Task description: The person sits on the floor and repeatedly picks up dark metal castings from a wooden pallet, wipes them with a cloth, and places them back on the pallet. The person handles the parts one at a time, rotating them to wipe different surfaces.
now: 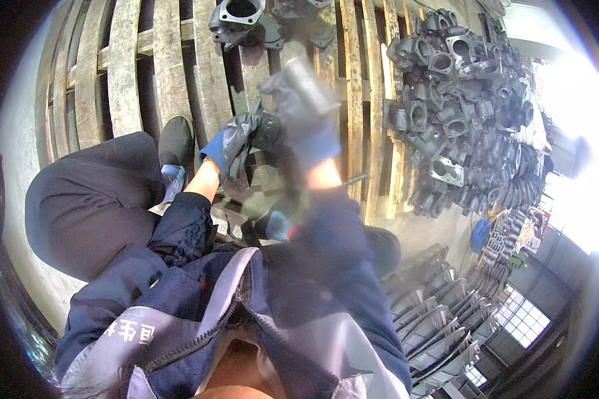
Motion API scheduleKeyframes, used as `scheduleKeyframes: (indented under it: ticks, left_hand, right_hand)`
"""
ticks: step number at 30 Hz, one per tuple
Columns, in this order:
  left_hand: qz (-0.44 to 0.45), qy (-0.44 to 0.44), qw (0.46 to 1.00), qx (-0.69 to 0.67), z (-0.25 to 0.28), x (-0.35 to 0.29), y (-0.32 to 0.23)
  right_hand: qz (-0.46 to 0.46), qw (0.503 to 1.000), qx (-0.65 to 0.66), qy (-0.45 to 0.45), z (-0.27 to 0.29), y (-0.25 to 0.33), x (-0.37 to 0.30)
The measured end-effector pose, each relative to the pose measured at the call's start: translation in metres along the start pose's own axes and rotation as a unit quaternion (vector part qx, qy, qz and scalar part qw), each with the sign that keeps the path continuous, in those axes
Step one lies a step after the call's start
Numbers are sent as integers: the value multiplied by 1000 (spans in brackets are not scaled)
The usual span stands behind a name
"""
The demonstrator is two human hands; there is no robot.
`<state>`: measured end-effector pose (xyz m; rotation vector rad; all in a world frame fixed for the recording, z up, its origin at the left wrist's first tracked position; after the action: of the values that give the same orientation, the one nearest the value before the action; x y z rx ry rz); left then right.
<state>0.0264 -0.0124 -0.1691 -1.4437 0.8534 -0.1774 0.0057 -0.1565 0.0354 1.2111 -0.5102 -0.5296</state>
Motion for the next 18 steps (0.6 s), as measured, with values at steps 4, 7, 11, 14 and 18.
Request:
scheduleKeyframes:
  ticks: [4, 7, 11, 14, 18]
  left_hand:
    - [14, -3, 1000, 7, 3, 2, -5]
    - [57, -6, 989, 138, 5, 1, -2]
    - [57, -49, 988, 132, 3, 1, 10]
    - [4, -28, 993, 117, -1, 7, 19]
    - [-18, 29, 999, 22, 0, 6, 26]
  right_hand:
    - [85, 996, -35, 8, 0, -3, 0]
    - [57, 997, 42, 20, 12, -4, 7]
    - [-49, 997, 49, 45, 20, -11, 8]
    - [-58, 990, 129, 27, 7, -21, 2]
    - [-45, 991, 126, 10, 13, -21, 7]
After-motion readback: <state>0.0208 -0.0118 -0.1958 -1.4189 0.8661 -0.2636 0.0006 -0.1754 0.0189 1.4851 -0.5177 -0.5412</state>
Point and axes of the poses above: each hand's wrist, its own x-axis towards the middle knuckle, its own z-axis out of the back of the hand, y = z × x, the point moved 1 cm from there along x, towards the middle knuckle, and after that the axes turned 10 degrees about -y, right-handed, at the moved point
